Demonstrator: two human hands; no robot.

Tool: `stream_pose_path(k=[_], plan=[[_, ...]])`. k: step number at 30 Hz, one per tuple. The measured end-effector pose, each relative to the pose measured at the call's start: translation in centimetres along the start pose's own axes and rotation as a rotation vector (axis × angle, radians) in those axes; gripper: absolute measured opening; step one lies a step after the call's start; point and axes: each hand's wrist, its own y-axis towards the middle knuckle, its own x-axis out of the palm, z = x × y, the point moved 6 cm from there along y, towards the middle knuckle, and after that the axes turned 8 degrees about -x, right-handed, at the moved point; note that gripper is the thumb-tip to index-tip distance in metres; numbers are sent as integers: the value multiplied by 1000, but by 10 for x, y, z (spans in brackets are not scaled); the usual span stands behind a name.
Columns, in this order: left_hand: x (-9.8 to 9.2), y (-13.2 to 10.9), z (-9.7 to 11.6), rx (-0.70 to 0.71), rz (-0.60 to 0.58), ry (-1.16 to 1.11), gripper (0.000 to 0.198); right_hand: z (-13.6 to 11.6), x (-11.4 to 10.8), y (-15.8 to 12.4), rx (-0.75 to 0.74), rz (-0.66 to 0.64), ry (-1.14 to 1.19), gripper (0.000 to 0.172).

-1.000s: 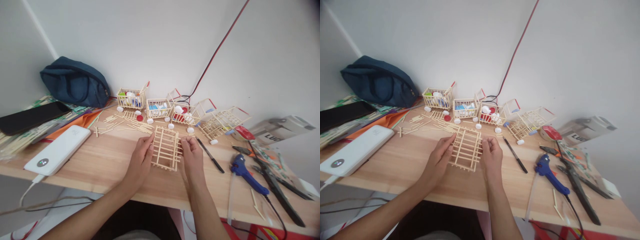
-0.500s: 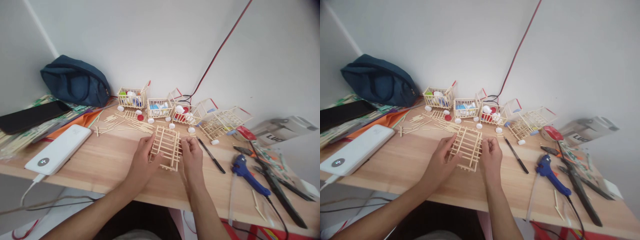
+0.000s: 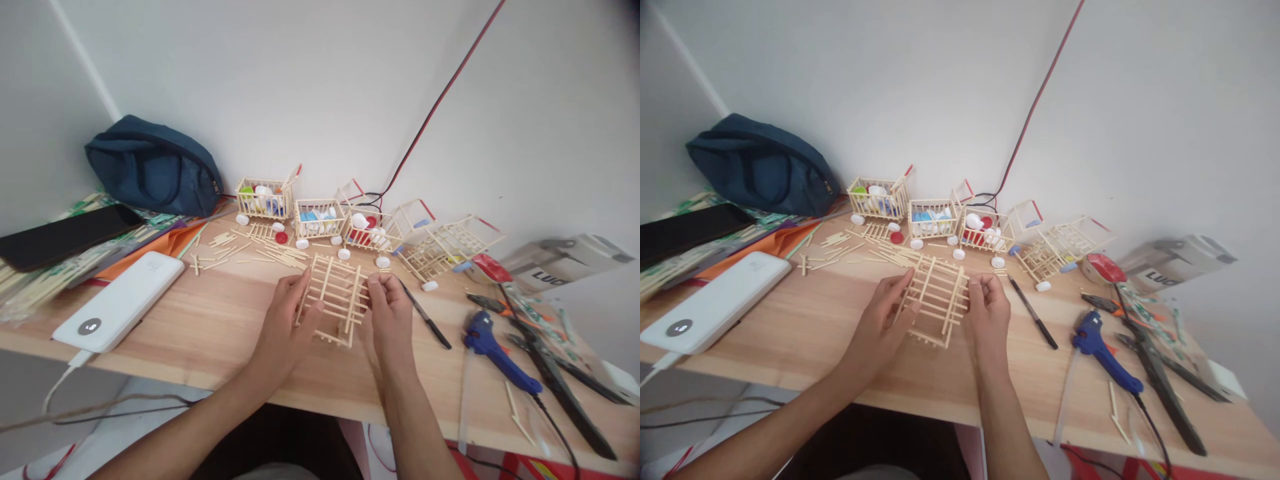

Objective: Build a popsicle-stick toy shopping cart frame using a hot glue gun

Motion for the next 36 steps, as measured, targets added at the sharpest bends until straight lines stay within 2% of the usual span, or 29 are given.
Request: stream_pose_path(k=[5,8,14,17,19,21,23,25,27,28,31,34,36], plan=[[-12,1,3,52,60,10,40,-10,-8,5,-39,44,48,27],[-16,3,4,39,47,-2,39,-18,-9,5,-43,41,110,27],[-2,14,3,5,-12,-186,47,-31,-7,5,-33,25,176,28],[4,21,6,-12,-44,-239,41,-36,-6,7,-67,7,140,27],[-4,24,12,-14,27,-204,30,-39,-6,9,-78,3,121,27],[-18,26,18,-37,102,-255,28,-41,-5,9,-79,-5,109,27],[-22,28,22,-106,27,-447,36,-42,-1,8,-85,-26,91,27],[-15,29,25,-214,-160,-634,40,-44,6,6,-97,-56,58,27],[-7,27,25,-321,-303,-707,43,-46,14,2,-110,-83,14,27],[-5,26,24,-358,-323,-713,43,-48,18,1,-113,-98,-10,26],[-8,26,17,-391,-233,-724,37,-56,22,-5,-177,-123,-119,27],[-17,28,11,-359,-104,-750,31,-69,18,-15,-344,-98,-410,30],[-23,28,9,-333,-44,-752,30,-73,21,-25,-421,-157,-608,27]])
